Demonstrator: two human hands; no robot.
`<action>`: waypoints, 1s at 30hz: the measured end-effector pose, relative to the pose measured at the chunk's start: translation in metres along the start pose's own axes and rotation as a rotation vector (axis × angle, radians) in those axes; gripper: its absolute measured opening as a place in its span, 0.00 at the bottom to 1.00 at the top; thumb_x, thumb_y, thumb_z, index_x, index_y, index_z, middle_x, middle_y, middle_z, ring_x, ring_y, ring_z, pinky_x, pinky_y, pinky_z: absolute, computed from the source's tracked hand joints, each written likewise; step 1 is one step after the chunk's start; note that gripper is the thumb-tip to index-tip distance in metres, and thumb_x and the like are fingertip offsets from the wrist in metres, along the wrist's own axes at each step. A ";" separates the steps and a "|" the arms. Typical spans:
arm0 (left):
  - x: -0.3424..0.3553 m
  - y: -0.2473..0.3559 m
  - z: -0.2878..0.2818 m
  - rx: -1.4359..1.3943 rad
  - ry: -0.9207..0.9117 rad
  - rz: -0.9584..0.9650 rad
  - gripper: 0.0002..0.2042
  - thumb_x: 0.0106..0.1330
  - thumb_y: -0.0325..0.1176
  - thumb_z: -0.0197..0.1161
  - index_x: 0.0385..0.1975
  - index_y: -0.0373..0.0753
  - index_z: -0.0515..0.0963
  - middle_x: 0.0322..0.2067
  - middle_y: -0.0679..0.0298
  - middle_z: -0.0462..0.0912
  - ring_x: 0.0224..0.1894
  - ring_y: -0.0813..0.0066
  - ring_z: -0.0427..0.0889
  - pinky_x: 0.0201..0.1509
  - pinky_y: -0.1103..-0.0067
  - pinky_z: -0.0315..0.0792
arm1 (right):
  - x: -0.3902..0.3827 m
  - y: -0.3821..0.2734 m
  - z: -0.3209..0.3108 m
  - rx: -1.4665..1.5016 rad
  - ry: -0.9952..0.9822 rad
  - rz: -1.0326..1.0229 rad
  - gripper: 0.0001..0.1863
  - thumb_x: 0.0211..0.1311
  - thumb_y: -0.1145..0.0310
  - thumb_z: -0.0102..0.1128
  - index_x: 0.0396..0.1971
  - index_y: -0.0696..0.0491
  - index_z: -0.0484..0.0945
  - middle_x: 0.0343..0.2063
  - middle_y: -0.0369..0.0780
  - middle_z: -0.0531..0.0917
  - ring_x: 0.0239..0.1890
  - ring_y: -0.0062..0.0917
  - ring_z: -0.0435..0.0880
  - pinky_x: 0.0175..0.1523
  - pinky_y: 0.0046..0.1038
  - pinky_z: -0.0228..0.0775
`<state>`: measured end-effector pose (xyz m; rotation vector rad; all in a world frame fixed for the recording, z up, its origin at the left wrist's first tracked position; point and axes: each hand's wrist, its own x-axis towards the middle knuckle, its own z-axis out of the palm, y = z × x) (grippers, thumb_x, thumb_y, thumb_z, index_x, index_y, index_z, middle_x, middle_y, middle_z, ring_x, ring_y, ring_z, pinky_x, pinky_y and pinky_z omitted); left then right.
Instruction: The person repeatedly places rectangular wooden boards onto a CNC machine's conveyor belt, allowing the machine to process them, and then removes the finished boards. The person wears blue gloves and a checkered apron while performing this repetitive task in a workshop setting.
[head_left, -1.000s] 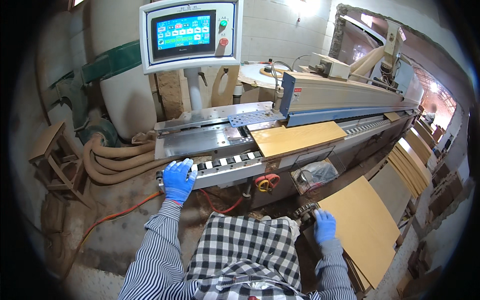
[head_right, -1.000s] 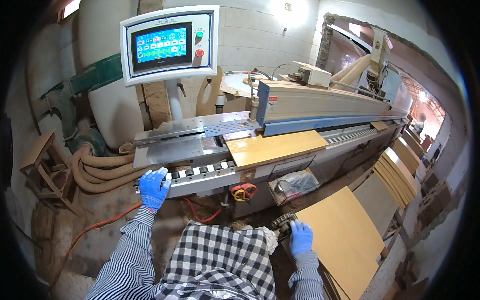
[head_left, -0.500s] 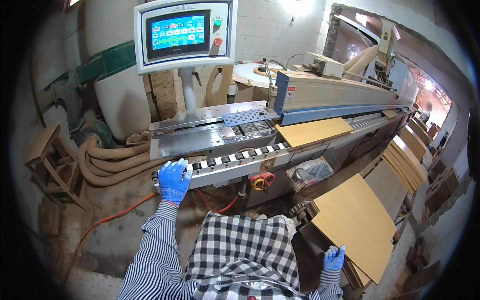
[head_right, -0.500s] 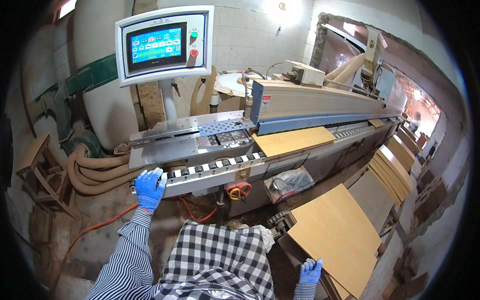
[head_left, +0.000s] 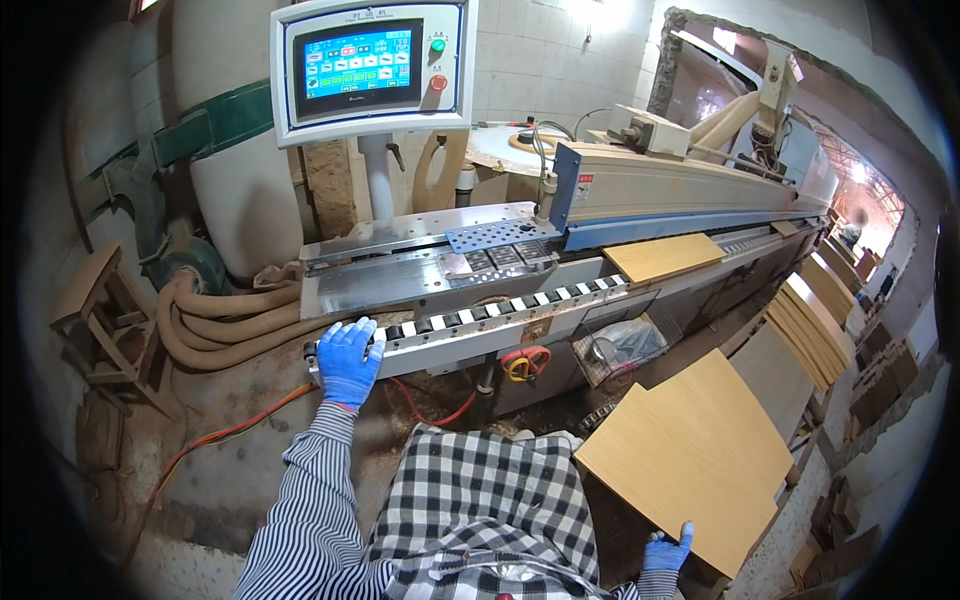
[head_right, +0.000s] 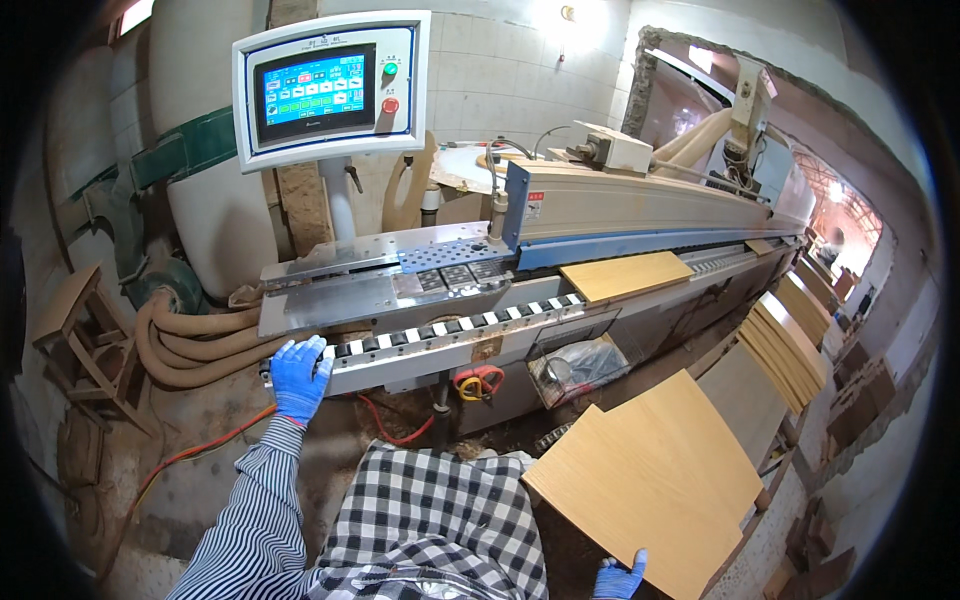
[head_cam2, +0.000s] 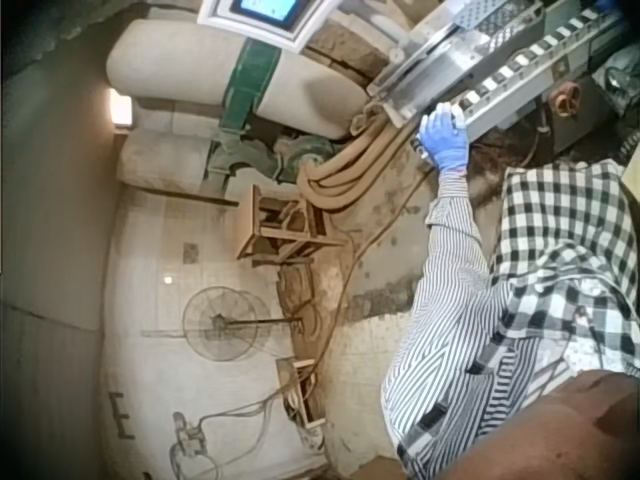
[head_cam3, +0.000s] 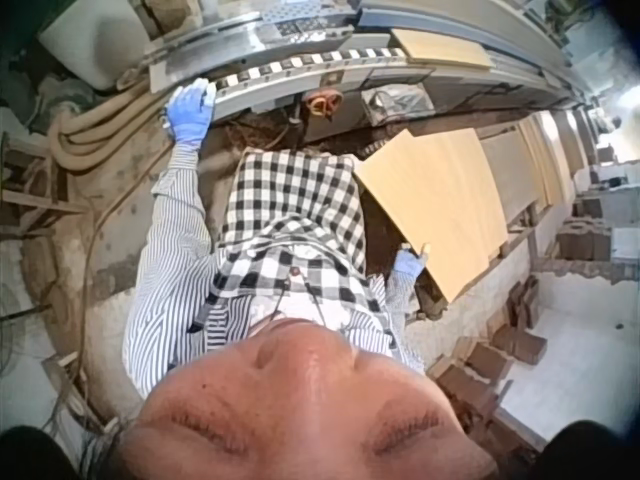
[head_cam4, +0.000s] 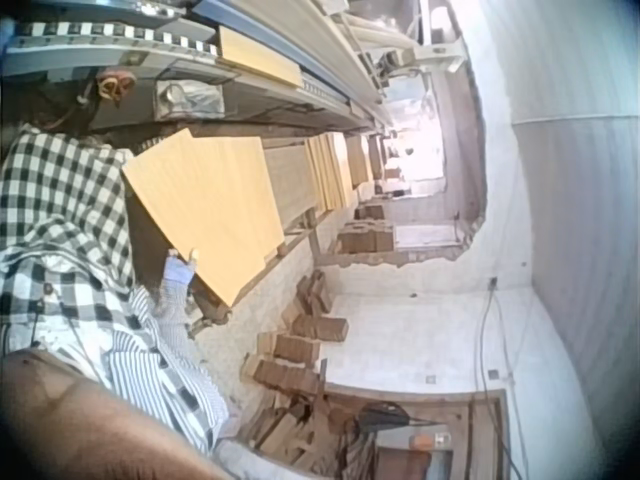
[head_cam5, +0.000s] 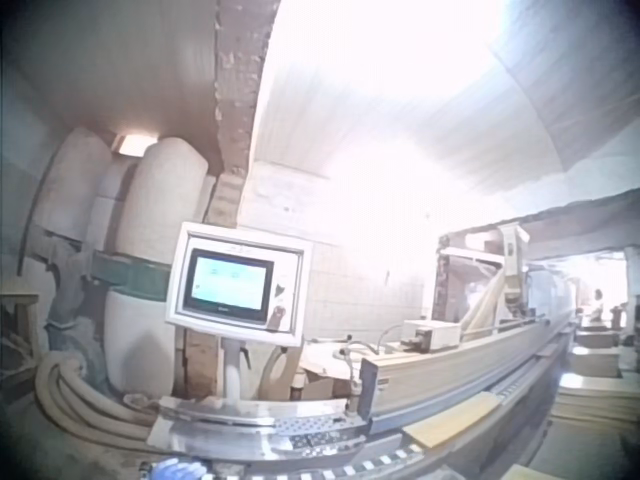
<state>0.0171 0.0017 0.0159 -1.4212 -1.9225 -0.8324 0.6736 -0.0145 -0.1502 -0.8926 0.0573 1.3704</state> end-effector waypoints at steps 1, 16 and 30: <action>0.001 0.000 0.001 -0.011 -0.007 0.002 0.15 0.59 0.40 0.63 0.44 0.41 0.80 0.46 0.61 0.82 0.50 0.65 0.79 0.62 0.65 0.64 | -0.001 -0.002 -0.001 -0.021 0.003 -0.025 0.16 0.57 0.53 0.66 0.37 0.47 0.78 0.28 0.34 0.84 0.19 0.25 0.75 0.25 0.28 0.70; -0.023 0.060 -0.080 -0.322 -0.303 0.208 0.37 0.57 0.64 0.59 0.59 0.40 0.69 0.61 0.52 0.68 0.68 0.52 0.59 0.73 0.57 0.46 | -0.083 0.070 0.170 -0.323 -0.553 0.110 0.12 0.65 0.65 0.53 0.45 0.53 0.73 0.29 0.35 0.80 0.24 0.19 0.77 0.36 0.30 0.75; -0.067 -0.005 -0.120 0.007 -0.197 0.036 0.33 0.53 0.57 0.67 0.49 0.34 0.75 0.51 0.48 0.76 0.58 0.48 0.70 0.67 0.57 0.58 | -0.099 0.246 0.348 -0.452 -0.911 0.690 0.12 0.65 0.66 0.58 0.45 0.56 0.73 0.35 0.41 0.81 0.32 0.26 0.83 0.44 0.32 0.81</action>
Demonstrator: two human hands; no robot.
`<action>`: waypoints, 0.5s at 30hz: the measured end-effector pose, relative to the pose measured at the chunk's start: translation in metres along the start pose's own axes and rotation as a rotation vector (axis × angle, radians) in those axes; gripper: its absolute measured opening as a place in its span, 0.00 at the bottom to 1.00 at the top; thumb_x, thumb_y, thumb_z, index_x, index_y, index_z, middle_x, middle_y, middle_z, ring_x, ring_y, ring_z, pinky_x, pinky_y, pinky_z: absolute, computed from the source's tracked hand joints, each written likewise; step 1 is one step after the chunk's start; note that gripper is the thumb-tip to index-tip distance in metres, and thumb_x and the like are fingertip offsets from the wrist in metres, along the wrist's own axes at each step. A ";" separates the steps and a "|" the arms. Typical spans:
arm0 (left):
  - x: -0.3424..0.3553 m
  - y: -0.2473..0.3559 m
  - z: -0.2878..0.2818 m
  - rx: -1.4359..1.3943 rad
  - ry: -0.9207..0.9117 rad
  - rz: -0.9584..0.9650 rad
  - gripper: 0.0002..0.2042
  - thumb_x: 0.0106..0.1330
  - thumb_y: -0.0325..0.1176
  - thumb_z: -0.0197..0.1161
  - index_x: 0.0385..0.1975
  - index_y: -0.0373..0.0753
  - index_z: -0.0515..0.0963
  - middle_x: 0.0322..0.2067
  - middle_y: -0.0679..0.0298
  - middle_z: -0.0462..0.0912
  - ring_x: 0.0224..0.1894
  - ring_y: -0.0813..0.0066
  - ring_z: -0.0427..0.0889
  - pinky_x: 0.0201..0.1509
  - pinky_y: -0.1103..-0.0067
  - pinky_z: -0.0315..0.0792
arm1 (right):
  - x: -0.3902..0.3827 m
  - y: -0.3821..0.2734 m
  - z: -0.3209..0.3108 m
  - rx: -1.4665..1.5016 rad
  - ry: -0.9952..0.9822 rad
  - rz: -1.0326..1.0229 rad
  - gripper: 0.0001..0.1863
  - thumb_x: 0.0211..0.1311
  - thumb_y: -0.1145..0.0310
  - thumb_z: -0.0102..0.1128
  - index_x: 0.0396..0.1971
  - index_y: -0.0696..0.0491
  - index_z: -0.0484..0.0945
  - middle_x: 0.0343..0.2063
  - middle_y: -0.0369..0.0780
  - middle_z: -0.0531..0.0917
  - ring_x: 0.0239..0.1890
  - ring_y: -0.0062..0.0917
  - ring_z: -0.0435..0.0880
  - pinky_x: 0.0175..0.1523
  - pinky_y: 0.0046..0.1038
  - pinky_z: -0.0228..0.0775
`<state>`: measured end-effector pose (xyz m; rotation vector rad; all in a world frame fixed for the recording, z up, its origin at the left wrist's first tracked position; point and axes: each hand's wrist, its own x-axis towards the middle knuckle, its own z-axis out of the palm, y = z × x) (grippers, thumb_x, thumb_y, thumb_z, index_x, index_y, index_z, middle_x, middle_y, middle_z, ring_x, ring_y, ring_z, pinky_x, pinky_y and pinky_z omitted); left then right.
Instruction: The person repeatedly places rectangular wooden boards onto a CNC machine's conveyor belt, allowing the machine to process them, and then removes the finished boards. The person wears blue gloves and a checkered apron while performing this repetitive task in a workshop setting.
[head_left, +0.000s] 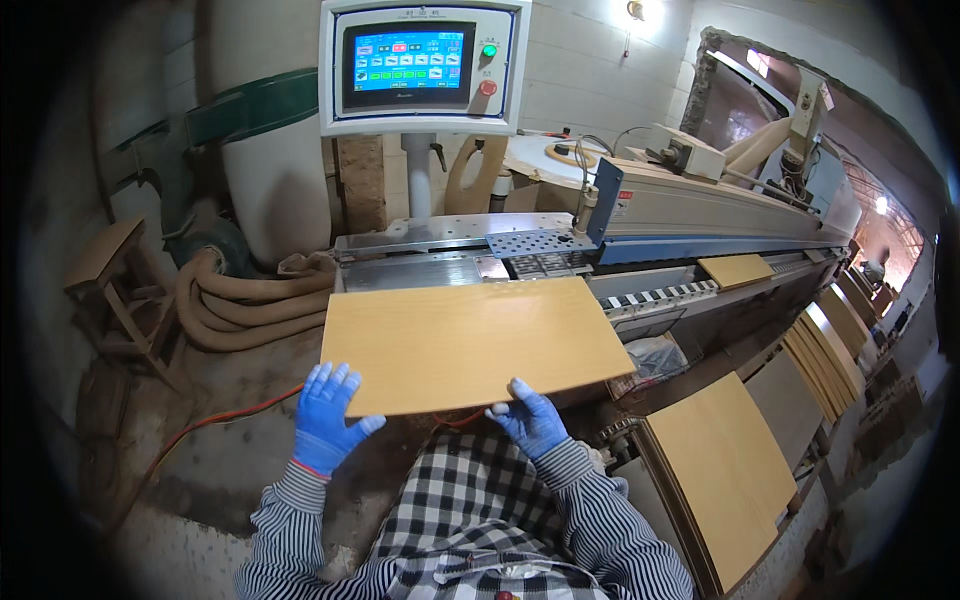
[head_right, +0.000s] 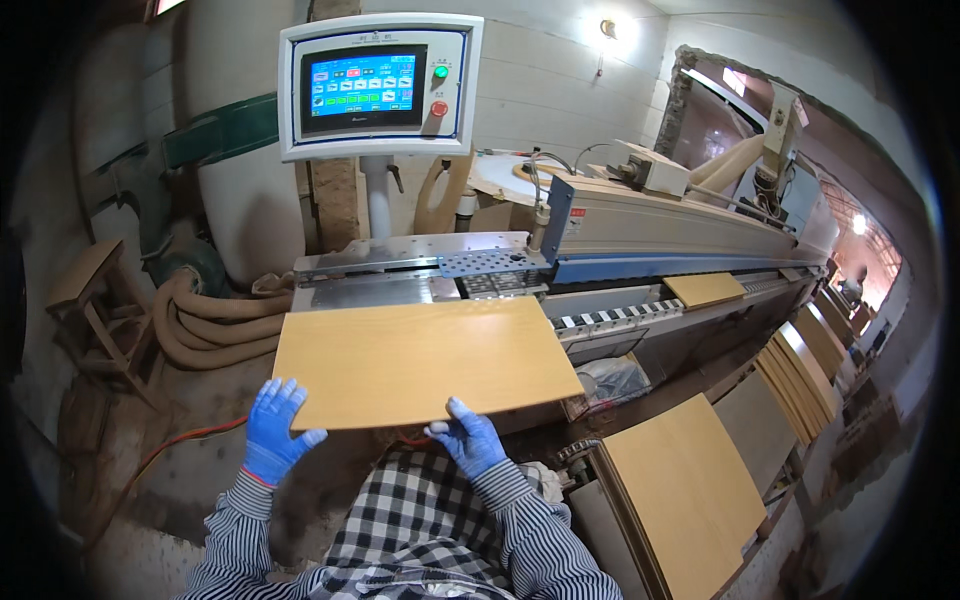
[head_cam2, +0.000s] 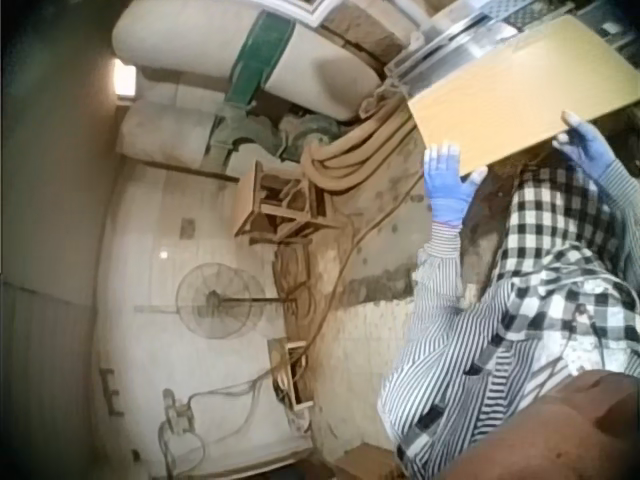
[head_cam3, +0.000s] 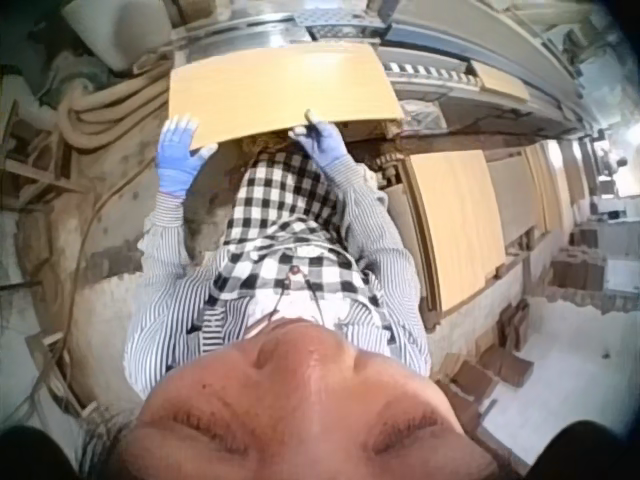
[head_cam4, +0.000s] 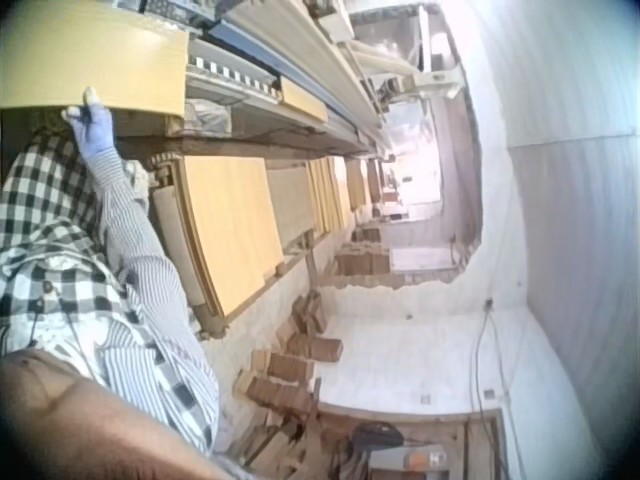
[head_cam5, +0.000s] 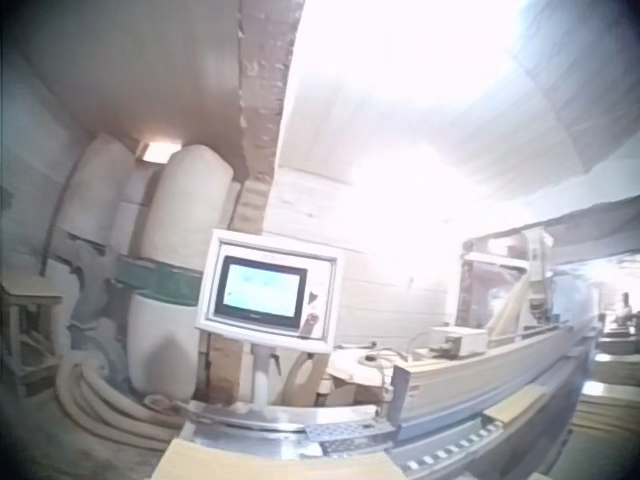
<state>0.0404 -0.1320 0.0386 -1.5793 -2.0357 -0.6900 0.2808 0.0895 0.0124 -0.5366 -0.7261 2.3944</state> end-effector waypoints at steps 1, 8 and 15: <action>0.003 -0.007 0.005 0.012 0.012 -0.018 0.32 0.53 0.56 0.68 0.49 0.33 0.75 0.51 0.48 0.76 0.58 0.48 0.70 0.67 0.57 0.59 | 0.004 0.001 0.001 0.021 0.026 0.004 0.15 0.66 0.66 0.58 0.48 0.57 0.72 0.40 0.42 0.81 0.37 0.29 0.84 0.48 0.34 0.81; 0.033 -0.043 0.033 -0.011 0.017 -0.144 0.32 0.52 0.50 0.71 0.51 0.32 0.74 0.55 0.47 0.74 0.62 0.49 0.67 0.69 0.61 0.58 | -0.035 -0.007 -0.037 -0.163 -0.129 -0.085 0.30 0.66 0.63 0.56 0.65 0.58 0.61 0.56 0.47 0.75 0.51 0.33 0.79 0.58 0.36 0.71; 0.061 -0.052 0.055 -0.050 -0.082 -0.299 0.33 0.54 0.54 0.68 0.55 0.36 0.73 0.61 0.49 0.68 0.67 0.51 0.61 0.70 0.63 0.55 | -0.132 0.026 -0.112 -1.478 0.325 -0.415 0.20 0.64 0.63 0.57 0.53 0.58 0.75 0.46 0.46 0.82 0.50 0.36 0.80 0.58 0.31 0.69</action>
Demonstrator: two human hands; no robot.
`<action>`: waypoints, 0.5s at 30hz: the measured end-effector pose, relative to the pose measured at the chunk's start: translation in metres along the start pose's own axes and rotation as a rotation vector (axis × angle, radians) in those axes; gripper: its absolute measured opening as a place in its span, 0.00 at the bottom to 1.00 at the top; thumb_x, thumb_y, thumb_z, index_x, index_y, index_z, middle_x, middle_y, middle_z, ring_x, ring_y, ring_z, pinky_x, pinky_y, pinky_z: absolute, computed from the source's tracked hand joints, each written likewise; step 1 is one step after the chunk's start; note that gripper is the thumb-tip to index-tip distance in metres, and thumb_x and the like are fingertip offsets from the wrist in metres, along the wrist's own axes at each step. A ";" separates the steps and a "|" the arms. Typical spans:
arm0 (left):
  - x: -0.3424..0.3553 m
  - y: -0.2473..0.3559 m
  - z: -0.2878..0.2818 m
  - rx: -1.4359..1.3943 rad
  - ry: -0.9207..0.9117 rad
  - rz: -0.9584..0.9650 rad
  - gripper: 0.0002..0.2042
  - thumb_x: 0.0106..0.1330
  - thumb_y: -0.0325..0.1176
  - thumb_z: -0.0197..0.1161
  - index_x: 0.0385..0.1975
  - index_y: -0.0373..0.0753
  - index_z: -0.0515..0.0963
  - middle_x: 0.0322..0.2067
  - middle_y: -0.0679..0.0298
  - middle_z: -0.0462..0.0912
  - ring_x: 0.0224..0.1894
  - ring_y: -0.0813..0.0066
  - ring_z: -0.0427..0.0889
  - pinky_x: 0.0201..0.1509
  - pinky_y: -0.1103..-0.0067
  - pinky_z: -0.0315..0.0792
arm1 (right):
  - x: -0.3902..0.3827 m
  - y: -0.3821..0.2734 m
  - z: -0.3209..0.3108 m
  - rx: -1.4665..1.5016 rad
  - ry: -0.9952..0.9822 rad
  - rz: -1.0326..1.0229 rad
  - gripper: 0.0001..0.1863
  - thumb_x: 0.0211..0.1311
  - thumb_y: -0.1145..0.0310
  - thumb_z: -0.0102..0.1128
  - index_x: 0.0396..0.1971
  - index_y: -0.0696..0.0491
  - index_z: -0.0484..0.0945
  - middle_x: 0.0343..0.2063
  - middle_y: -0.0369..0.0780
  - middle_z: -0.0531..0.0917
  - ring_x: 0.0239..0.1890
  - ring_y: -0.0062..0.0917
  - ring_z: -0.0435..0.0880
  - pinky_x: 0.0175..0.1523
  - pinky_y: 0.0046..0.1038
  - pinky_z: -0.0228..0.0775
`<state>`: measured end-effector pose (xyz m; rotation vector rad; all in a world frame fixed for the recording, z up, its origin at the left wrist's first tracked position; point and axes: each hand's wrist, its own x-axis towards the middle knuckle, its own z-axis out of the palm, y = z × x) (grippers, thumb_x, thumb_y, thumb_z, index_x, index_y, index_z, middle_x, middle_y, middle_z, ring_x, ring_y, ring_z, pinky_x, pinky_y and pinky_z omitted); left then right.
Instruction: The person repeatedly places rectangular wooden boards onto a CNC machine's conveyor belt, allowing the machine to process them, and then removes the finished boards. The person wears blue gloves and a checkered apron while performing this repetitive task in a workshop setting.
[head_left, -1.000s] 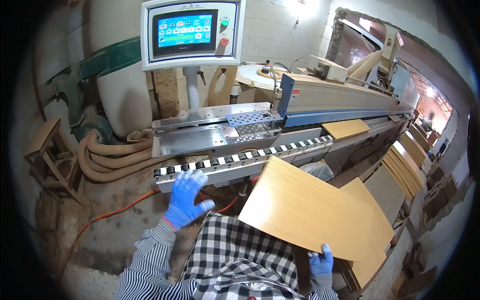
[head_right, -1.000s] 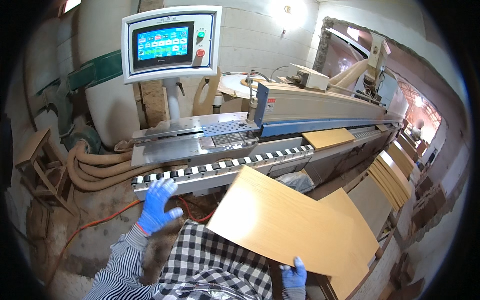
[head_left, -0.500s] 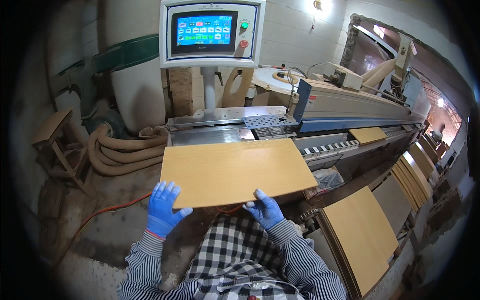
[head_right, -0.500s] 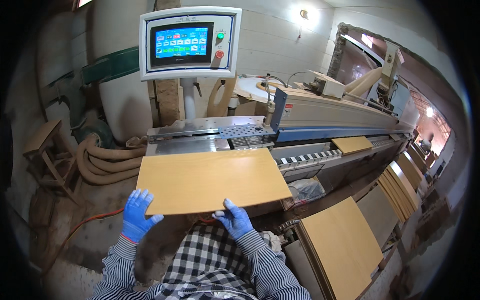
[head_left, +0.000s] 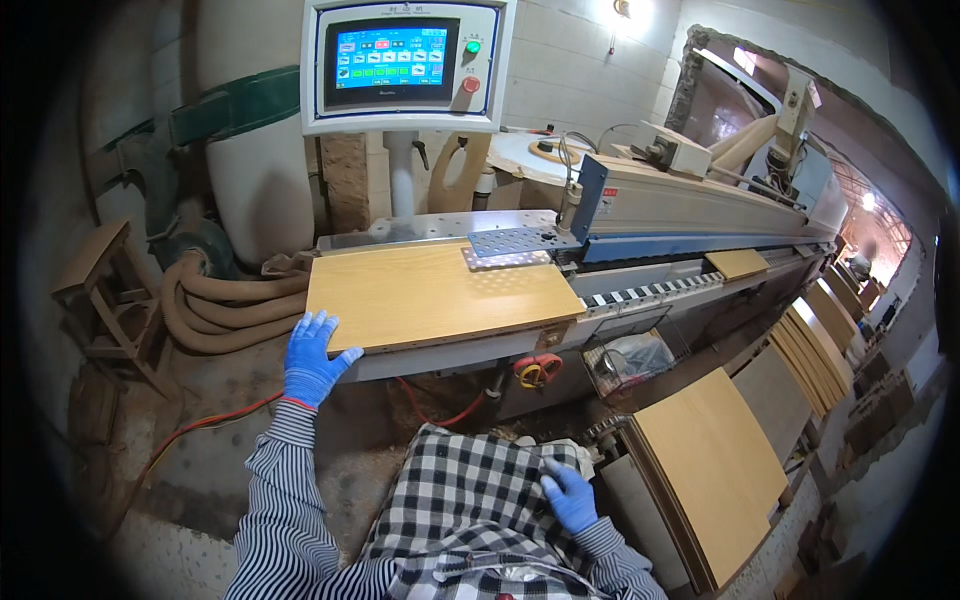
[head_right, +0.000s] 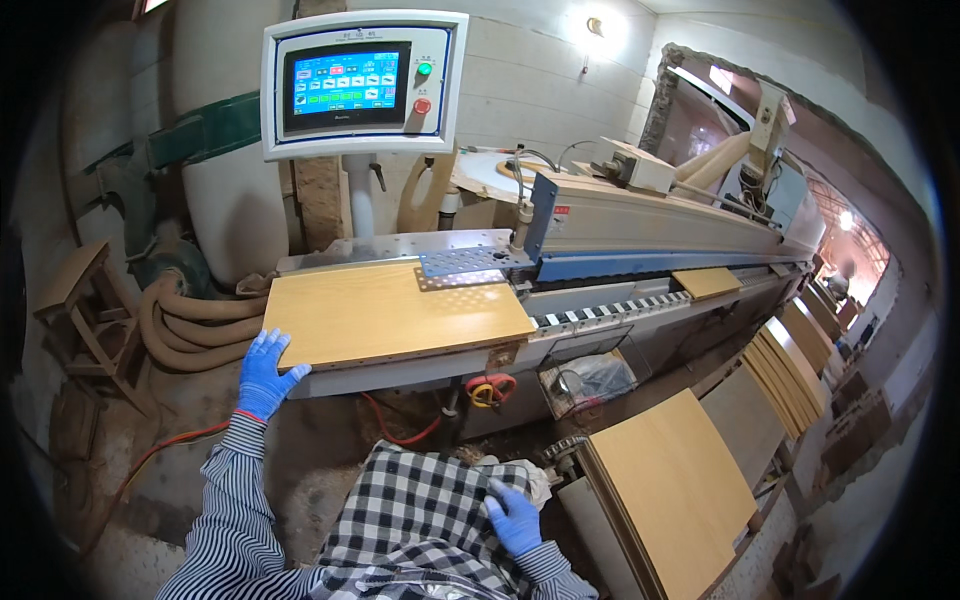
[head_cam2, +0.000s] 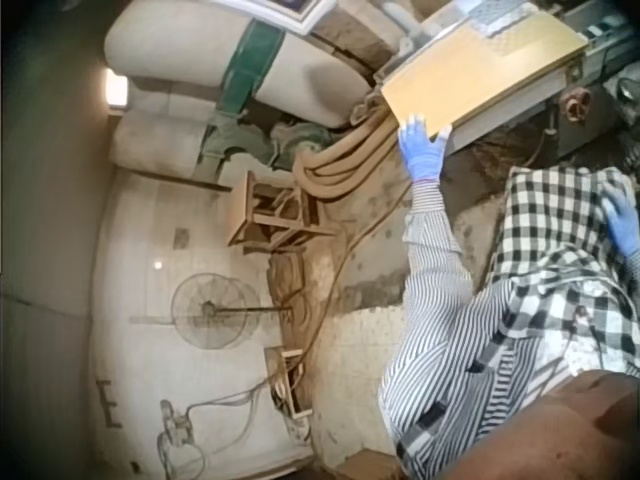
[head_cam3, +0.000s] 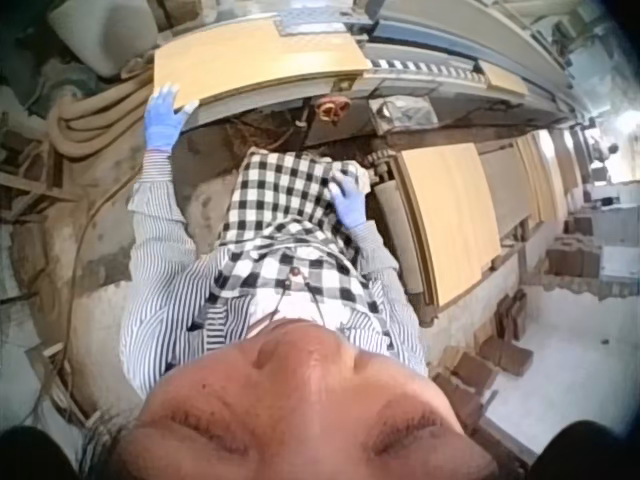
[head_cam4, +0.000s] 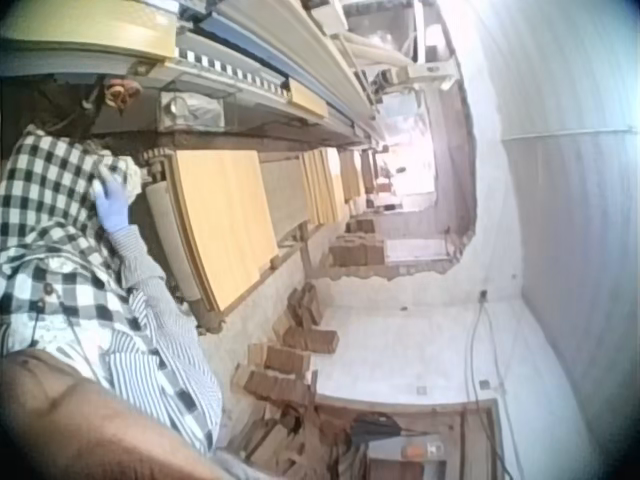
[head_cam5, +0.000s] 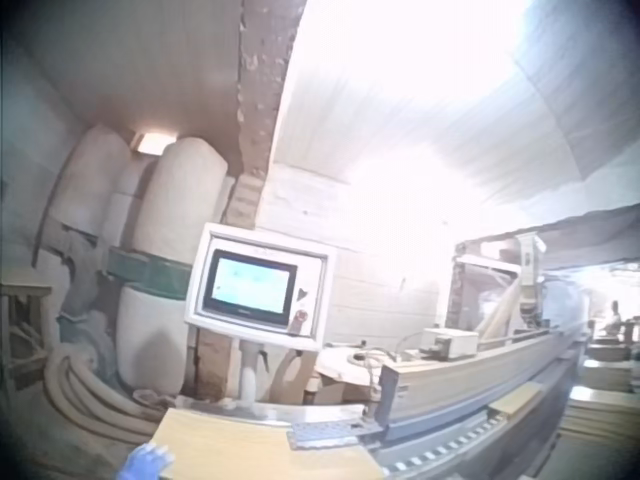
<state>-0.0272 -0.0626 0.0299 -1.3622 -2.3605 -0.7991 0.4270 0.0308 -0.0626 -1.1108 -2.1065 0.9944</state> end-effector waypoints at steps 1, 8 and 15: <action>0.000 -0.001 0.000 0.003 -0.005 0.000 0.33 0.55 0.54 0.68 0.55 0.36 0.73 0.61 0.50 0.68 0.67 0.51 0.60 0.70 0.63 0.55 | -0.009 -0.002 0.000 -0.110 -0.008 -0.050 0.19 0.63 0.63 0.58 0.52 0.55 0.76 0.44 0.48 0.81 0.48 0.40 0.80 0.57 0.35 0.69; -0.003 0.002 -0.008 0.073 0.003 0.022 0.31 0.57 0.50 0.67 0.57 0.38 0.71 0.62 0.50 0.67 0.67 0.50 0.60 0.70 0.63 0.54 | -0.016 0.001 0.015 -0.289 0.091 -0.362 0.17 0.55 0.70 0.60 0.46 0.53 0.79 0.41 0.46 0.82 0.41 0.40 0.80 0.49 0.37 0.71; -0.021 -0.028 -0.005 0.043 0.095 -0.039 0.27 0.60 0.45 0.65 0.56 0.39 0.73 0.60 0.52 0.70 0.66 0.52 0.62 0.70 0.63 0.54 | -0.015 0.001 0.014 -0.301 0.082 -0.404 0.17 0.55 0.70 0.60 0.46 0.54 0.80 0.40 0.46 0.83 0.39 0.40 0.80 0.47 0.38 0.71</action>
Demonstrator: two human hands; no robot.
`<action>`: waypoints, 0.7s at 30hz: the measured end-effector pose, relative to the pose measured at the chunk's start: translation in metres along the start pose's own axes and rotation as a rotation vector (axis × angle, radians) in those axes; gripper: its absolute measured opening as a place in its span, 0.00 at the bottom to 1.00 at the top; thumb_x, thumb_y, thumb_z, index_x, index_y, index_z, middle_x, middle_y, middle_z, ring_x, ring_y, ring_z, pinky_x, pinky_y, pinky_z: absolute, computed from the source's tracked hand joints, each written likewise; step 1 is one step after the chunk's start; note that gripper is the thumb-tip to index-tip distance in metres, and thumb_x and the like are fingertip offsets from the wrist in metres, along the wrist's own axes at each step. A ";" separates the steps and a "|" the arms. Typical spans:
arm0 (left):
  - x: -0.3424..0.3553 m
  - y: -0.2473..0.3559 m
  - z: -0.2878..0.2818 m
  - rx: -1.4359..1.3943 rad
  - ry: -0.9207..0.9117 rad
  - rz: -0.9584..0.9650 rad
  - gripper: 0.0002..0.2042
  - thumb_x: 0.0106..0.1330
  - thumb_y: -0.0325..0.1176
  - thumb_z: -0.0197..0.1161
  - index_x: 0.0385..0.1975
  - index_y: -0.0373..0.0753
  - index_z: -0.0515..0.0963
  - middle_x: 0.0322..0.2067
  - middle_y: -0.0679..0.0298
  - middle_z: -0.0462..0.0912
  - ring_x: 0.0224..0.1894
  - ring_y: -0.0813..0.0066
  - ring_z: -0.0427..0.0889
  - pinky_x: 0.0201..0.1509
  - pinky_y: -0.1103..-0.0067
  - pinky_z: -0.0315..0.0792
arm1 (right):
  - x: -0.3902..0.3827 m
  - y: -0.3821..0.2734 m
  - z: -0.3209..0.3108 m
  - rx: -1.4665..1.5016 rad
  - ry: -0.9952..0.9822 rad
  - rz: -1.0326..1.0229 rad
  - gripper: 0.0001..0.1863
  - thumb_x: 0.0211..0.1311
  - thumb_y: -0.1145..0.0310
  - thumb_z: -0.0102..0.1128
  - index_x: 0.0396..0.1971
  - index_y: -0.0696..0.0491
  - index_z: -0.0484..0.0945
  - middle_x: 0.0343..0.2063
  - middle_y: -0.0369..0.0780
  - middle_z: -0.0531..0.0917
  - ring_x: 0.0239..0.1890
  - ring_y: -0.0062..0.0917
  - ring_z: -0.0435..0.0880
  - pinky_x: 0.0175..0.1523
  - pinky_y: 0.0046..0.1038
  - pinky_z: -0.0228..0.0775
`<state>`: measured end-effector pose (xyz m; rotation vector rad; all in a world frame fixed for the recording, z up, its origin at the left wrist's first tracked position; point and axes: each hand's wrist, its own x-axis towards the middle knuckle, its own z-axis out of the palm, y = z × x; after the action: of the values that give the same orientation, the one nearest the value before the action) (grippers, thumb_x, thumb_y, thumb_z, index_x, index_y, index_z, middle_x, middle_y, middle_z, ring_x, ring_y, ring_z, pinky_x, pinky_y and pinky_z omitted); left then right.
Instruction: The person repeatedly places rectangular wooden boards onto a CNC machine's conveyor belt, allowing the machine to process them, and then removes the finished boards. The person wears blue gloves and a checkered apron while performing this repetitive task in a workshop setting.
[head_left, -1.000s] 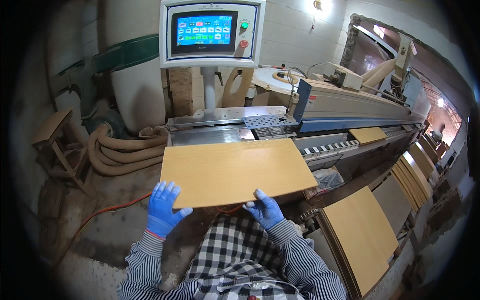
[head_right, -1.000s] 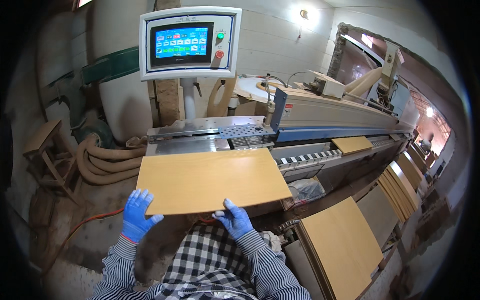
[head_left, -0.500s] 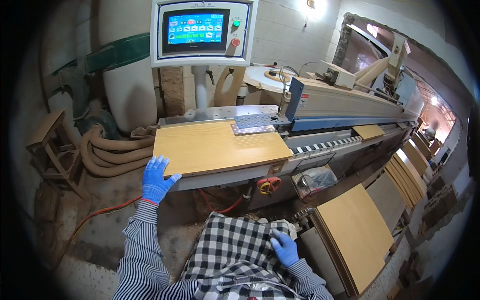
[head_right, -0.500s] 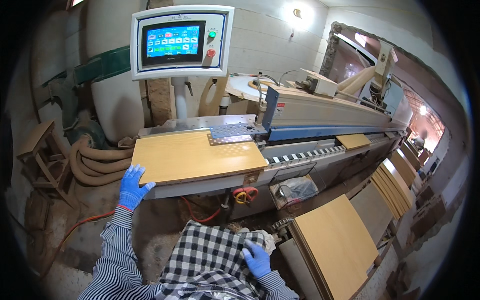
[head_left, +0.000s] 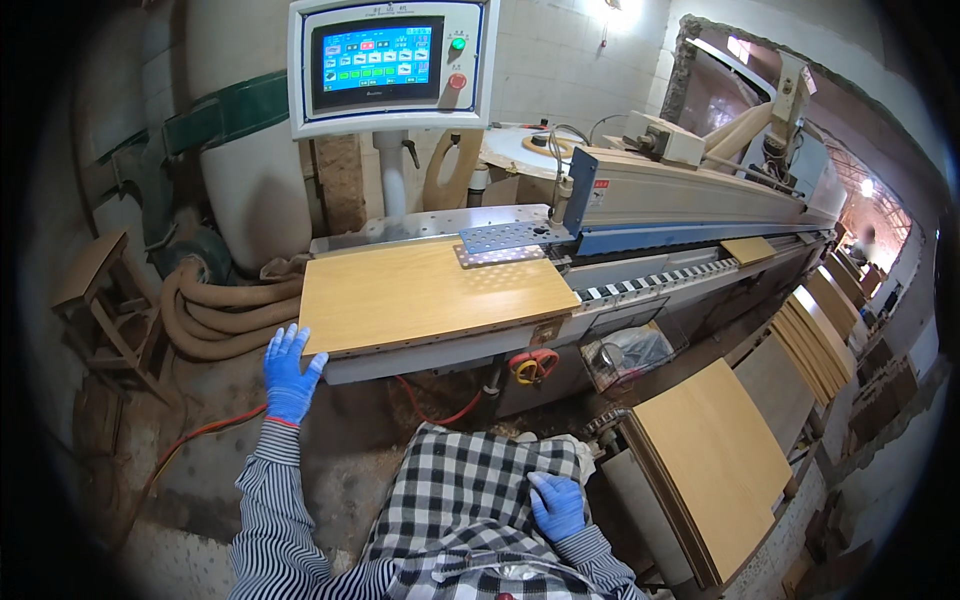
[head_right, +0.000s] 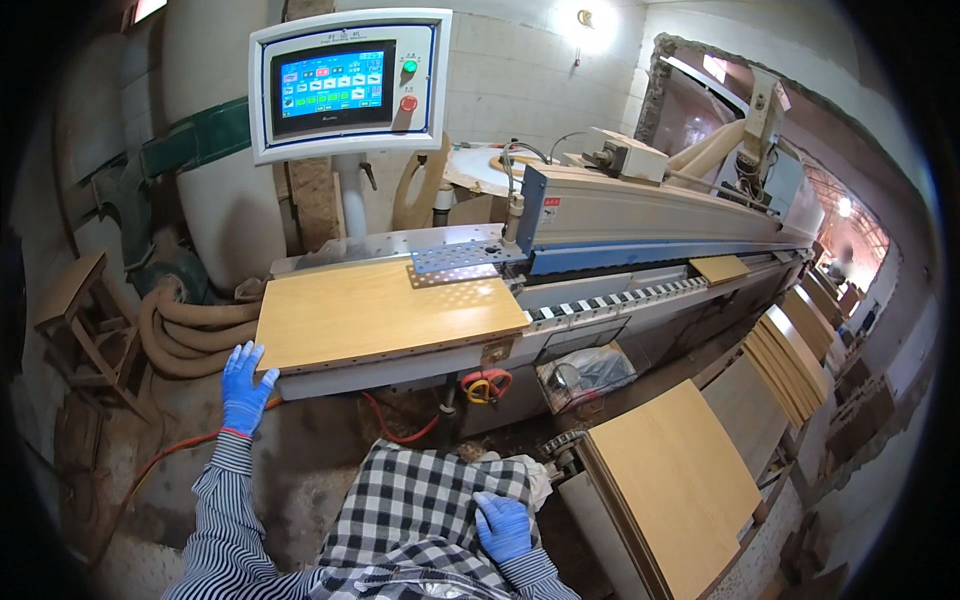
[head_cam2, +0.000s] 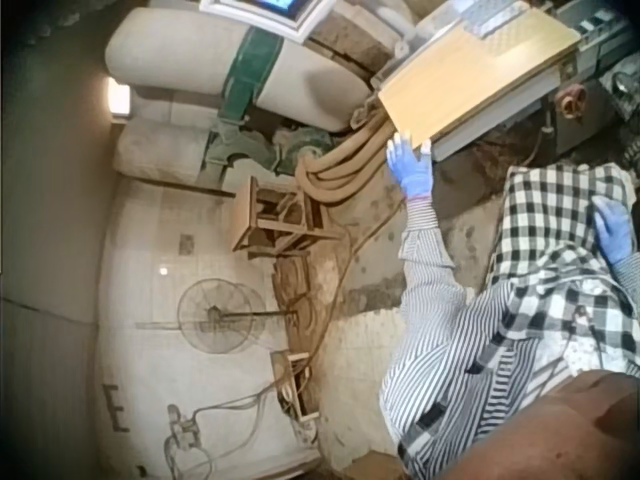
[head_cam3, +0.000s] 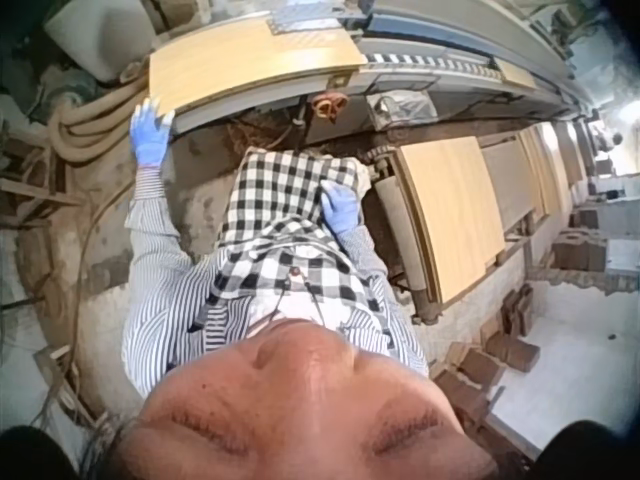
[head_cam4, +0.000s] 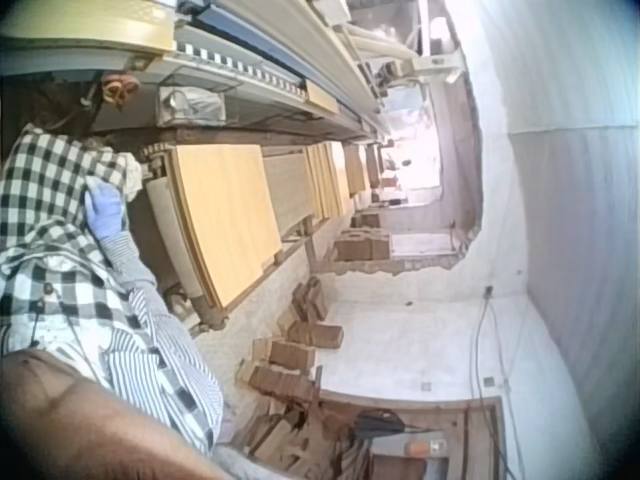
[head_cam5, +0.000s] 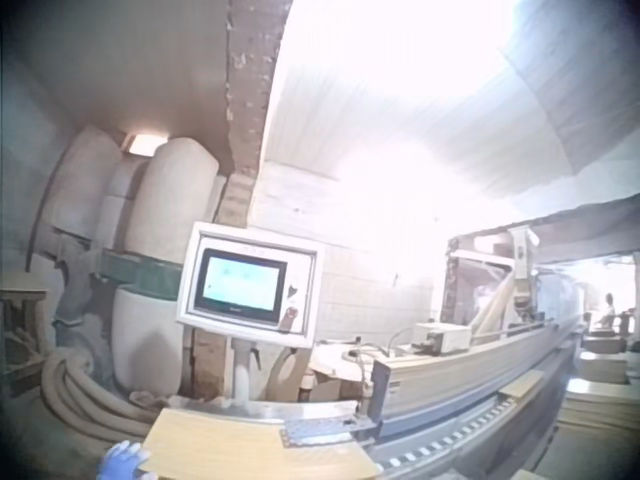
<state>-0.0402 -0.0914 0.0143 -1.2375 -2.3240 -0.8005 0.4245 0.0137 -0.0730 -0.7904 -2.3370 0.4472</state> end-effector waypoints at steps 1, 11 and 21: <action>-0.002 -0.003 0.000 -0.013 0.000 -0.009 0.26 0.60 0.44 0.65 0.56 0.39 0.73 0.60 0.53 0.70 0.65 0.52 0.63 0.70 0.63 0.54 | 0.000 0.000 0.000 0.001 0.003 -0.001 0.17 0.55 0.70 0.60 0.46 0.53 0.80 0.40 0.46 0.83 0.39 0.40 0.80 0.48 0.38 0.71; -0.003 -0.006 -0.002 -0.065 -0.001 -0.018 0.24 0.62 0.42 0.64 0.56 0.38 0.73 0.59 0.55 0.72 0.64 0.53 0.65 0.69 0.64 0.55 | -0.001 0.001 0.000 -0.015 -0.015 0.004 0.17 0.55 0.70 0.60 0.46 0.53 0.79 0.41 0.46 0.82 0.40 0.40 0.80 0.48 0.38 0.71; 0.000 -0.005 -0.007 -0.095 -0.031 -0.035 0.26 0.60 0.41 0.65 0.57 0.39 0.72 0.59 0.54 0.72 0.65 0.54 0.64 0.69 0.63 0.56 | -0.003 0.002 0.001 -0.004 -0.061 0.025 0.18 0.58 0.67 0.57 0.48 0.54 0.78 0.44 0.46 0.81 0.43 0.40 0.79 0.52 0.39 0.68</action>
<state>-0.0437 -0.0979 0.0179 -1.2599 -2.3622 -0.9199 0.4270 0.0137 -0.0759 -0.8186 -2.3872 0.4842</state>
